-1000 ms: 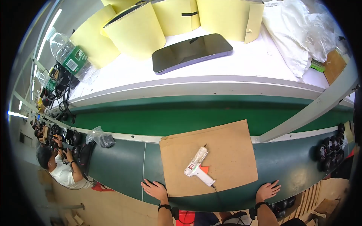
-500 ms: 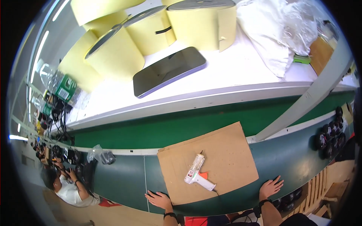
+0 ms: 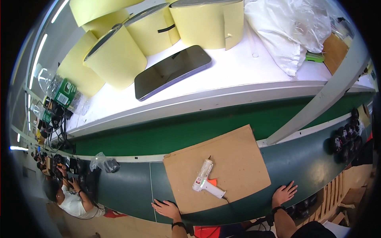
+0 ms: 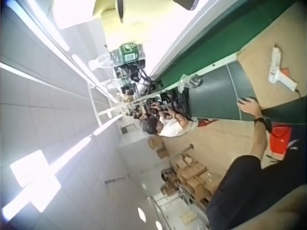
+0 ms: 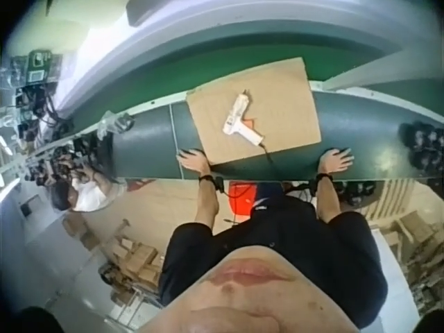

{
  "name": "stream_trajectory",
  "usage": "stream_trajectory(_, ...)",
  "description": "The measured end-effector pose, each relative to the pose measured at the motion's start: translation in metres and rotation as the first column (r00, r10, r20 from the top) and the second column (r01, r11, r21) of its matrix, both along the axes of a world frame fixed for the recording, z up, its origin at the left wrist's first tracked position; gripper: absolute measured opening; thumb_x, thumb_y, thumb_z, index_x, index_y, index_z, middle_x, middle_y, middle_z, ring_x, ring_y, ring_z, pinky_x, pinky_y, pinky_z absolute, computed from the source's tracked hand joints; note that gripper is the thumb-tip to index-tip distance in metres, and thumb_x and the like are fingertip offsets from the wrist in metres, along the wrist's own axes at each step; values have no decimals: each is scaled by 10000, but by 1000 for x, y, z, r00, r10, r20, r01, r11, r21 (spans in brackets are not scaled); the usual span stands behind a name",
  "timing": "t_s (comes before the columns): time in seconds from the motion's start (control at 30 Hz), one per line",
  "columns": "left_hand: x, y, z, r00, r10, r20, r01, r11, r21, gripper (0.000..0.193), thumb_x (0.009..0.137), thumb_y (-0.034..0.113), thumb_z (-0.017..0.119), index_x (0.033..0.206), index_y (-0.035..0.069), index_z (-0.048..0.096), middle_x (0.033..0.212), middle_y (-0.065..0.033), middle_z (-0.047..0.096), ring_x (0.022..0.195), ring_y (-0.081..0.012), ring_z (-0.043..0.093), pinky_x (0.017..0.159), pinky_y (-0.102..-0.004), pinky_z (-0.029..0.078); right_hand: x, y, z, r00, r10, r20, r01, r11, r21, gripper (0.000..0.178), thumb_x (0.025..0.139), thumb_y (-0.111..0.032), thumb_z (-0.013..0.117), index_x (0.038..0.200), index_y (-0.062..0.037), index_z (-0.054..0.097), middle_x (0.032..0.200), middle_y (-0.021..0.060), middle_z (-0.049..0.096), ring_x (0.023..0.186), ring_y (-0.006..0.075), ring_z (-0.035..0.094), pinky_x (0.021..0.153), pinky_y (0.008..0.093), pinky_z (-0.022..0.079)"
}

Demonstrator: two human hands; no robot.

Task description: Gluing components inside a plastic electronic housing using a hot glue gun.

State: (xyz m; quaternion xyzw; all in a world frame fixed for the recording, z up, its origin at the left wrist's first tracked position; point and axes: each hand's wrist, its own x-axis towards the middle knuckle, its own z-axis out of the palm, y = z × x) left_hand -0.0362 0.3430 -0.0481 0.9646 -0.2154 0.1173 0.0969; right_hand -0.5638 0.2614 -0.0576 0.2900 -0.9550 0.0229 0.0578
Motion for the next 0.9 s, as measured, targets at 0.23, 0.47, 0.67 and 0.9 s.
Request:
stream_trajectory(0.23,6,10,4,999,-37,8,38,998,-49,533,944,224,508,1411,-32,487,1488,-267,432,1422,-414,350,1176,-503,274,-9,3,-29,992,33,-126,-19,994,108,555,1027,-328,361,1576,-271,305,1644,120,254,1480,377,284,1169,523,266)
stream_trajectory(0.47,3,-15,-3,1000,16,-24,-17,997,-71,578,926,241,517,1450,11,444,1549,-250,354,1450,-407,321,1182,-521,261,-26,1,-35,981,43,-190,-13,988,154,537,1036,-401,305,1557,-273,335,1590,154,346,1420,370,378,1135,522,311)
stream_trajectory(0.67,4,-3,0,1000,21,-21,-23,996,-89,568,944,226,494,1468,20,424,1566,-244,332,1462,-397,305,1197,-512,237,-39,4,-59,977,57,-206,-27,989,142,546,1035,-424,297,1555,-264,331,1584,173,345,1424,375,364,1129,533,311)
stream_trajectory(0.9,-2,-6,-4,1000,19,-20,-20,999,-41,560,950,247,485,1461,23,437,1563,-244,342,1456,-395,320,1185,-519,257,-44,13,-52,945,71,-319,-34,992,119,523,1030,-401,342,1522,-236,403,1538,167,411,1422,383,377,1097,536,356)
